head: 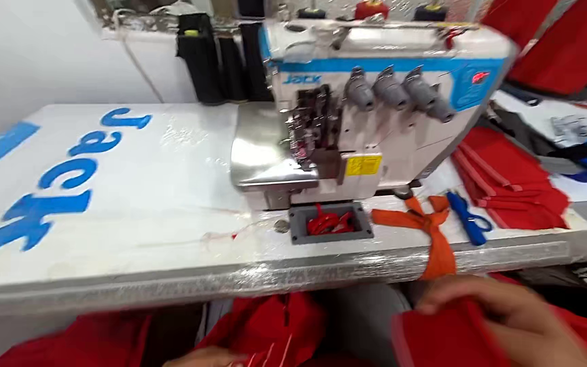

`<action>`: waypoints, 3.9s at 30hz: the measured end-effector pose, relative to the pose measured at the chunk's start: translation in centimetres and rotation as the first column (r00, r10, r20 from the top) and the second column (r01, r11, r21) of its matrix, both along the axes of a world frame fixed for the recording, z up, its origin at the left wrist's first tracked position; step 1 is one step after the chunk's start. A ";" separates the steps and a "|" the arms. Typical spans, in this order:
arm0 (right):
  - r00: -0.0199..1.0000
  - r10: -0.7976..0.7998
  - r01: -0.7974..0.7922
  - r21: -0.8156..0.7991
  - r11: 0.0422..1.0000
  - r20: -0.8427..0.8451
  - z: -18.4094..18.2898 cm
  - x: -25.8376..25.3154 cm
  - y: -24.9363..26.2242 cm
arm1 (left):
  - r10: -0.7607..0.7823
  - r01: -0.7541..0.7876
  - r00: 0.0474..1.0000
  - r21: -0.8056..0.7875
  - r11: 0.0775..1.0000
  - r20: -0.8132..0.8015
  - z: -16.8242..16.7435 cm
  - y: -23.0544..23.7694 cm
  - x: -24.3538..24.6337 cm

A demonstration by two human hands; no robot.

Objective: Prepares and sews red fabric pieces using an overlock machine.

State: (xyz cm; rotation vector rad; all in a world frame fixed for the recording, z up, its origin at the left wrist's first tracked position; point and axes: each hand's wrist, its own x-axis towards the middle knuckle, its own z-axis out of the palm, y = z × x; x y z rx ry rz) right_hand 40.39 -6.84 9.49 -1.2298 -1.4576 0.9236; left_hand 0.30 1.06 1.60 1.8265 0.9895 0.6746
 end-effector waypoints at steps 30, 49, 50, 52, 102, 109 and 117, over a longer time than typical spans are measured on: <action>0.957 0.254 -0.280 0.211 0.936 0.142 -7.8 -15.1 7.3 | 0.245 -0.166 0.911 -0.248 0.954 0.333 -0.2 -0.6 0.7; 0.969 0.243 -0.248 0.194 0.949 0.052 -9.3 -17.0 7.1 | 0.152 -0.081 0.967 -0.322 0.943 0.203 1.7 -0.2 0.5; 0.969 0.239 -0.245 0.199 0.949 0.056 -9.3 -17.0 7.1 | 0.148 -0.072 0.965 -0.326 0.943 0.215 1.7 -0.2 0.4; 0.972 0.227 -0.236 0.208 0.949 0.063 -9.4 -17.1 7.2 | 0.145 -0.063 0.963 -0.333 0.941 0.227 1.7 -0.2 0.4; 0.944 0.157 -0.118 0.148 0.982 -0.290 -8.2 -17.3 5.9 | 0.235 -0.253 0.960 0.833 0.492 0.153 -0.8 -1.3 4.2; 0.974 0.180 -0.222 0.422 0.879 0.137 -8.1 -16.2 7.1 | 0.110 -0.139 0.942 0.069 0.988 0.318 1.7 0.1 1.7; 0.964 0.153 -0.236 0.432 0.870 0.218 -8.9 -16.1 6.0 | 0.021 -0.090 0.942 0.190 0.978 0.334 1.2 -0.2 1.1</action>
